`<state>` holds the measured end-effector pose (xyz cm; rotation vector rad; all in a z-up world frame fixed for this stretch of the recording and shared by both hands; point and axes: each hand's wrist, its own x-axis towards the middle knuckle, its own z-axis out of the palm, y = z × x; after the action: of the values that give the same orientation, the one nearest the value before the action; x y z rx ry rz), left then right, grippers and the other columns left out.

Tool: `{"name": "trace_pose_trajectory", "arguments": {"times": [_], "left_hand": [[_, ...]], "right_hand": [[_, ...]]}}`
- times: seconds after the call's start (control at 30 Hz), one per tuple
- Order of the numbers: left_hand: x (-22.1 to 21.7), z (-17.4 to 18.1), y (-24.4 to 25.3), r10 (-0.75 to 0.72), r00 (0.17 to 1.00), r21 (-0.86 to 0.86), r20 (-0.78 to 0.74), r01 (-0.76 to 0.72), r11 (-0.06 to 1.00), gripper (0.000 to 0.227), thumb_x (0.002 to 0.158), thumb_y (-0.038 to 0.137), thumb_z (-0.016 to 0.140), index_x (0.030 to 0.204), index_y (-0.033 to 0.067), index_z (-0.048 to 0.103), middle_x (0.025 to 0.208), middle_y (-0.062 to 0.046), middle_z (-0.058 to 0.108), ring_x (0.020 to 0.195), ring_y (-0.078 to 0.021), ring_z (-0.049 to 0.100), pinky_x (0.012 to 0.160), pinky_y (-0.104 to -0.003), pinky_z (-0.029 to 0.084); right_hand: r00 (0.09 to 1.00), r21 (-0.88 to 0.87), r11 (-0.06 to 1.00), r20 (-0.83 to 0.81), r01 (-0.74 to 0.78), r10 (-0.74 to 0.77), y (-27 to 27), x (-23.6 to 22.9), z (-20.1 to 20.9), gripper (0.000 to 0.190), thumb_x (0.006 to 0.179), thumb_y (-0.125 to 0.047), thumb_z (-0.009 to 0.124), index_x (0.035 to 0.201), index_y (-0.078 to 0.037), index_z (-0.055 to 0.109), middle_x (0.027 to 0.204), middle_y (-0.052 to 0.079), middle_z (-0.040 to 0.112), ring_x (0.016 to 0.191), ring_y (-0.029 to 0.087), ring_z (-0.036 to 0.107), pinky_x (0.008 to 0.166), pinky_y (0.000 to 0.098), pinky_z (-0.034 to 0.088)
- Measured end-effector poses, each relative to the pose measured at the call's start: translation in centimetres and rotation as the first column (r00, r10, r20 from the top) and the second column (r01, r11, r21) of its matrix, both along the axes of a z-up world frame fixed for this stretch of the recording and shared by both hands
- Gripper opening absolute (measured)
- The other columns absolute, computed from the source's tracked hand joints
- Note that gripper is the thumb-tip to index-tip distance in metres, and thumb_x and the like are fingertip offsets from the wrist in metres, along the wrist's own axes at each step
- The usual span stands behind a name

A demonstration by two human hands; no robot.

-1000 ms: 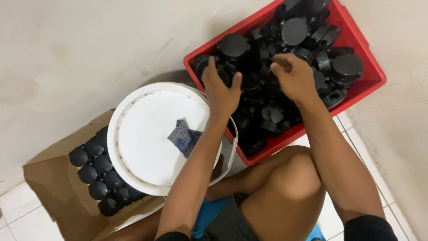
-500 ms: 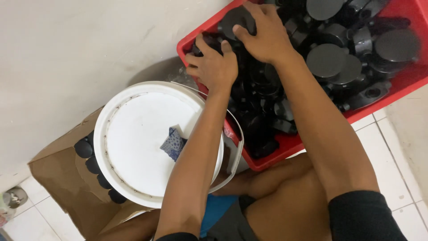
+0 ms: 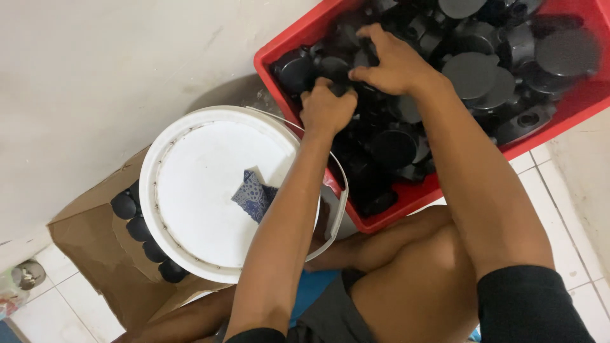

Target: Cleaning black plastic parts with a cloth and arranging them in a cardboard box

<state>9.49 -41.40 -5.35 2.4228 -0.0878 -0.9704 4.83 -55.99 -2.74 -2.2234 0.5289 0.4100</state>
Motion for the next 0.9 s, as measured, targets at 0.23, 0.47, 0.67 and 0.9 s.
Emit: {"name": "trace_pose_trajectory", "arguments": {"times": [0.23, 0.47, 0.67, 0.9], "left_hand": [[-3.6, 3.7, 0.0, -0.327, 0.944, -0.167, -0.053, 0.314, 0.935, 0.079, 0.079, 0.038, 0.057, 0.147, 0.0017, 0.038, 0.146, -0.033, 0.037, 0.143, -0.0437, 0.032, 0.117, -0.055, 0.019], [-4.1, 3.4, -0.6, -0.196, 0.979, -0.227, 0.047, 0.201, 0.953, 0.059, 0.081, 0.048, 0.054, 0.128, 0.0126, 0.058, 0.129, -0.013, 0.061, 0.121, -0.0339, 0.056, 0.099, -0.044, 0.043], [-5.5, -0.3, -1.5, -0.111, 0.977, -0.426, 0.181, 0.180, 0.887, 0.062, 0.087, 0.036, 0.062, 0.141, 0.0106, 0.045, 0.146, -0.018, 0.042, 0.136, -0.0333, 0.043, 0.110, -0.044, 0.036], [-7.9, -4.0, -5.1, -0.282, 0.766, -0.225, 0.578, 0.481, 0.847, 0.076, 0.080, 0.035, 0.075, 0.143, 0.0098, 0.040, 0.143, -0.025, 0.044, 0.135, -0.0418, 0.041, 0.113, -0.054, 0.032]], "right_hand": [[0.955, -0.100, 0.986, -0.281, -0.130, 0.097, -0.8, -4.4, 1.3, 0.066, 0.090, -0.046, 0.051, 0.146, -0.010, 0.050, 0.142, 0.029, 0.048, 0.133, 0.047, 0.043, 0.110, 0.0557, 0.036], [0.945, -0.180, 0.944, 0.232, 0.275, -0.231, -4.4, -7.1, -0.7, 0.036, 0.101, -0.028, 0.052, 0.128, -0.007, 0.063, 0.110, 0.014, 0.069, 0.102, 0.035, 0.062, 0.082, 0.0477, 0.047], [0.761, -0.442, 0.714, 0.619, 0.543, -0.196, -10.3, -10.3, -7.7, 0.019, 0.088, -0.019, 0.070, 0.103, -0.007, 0.071, 0.089, 0.011, 0.070, 0.082, 0.032, 0.064, 0.072, 0.0445, 0.048], [0.825, -0.487, 0.677, 0.198, 0.552, -0.530, -11.4, -12.2, -5.0, 0.043, 0.084, -0.038, 0.068, 0.117, -0.011, 0.069, 0.090, 0.013, 0.073, 0.099, 0.043, 0.062, 0.083, 0.0505, 0.048]]}}
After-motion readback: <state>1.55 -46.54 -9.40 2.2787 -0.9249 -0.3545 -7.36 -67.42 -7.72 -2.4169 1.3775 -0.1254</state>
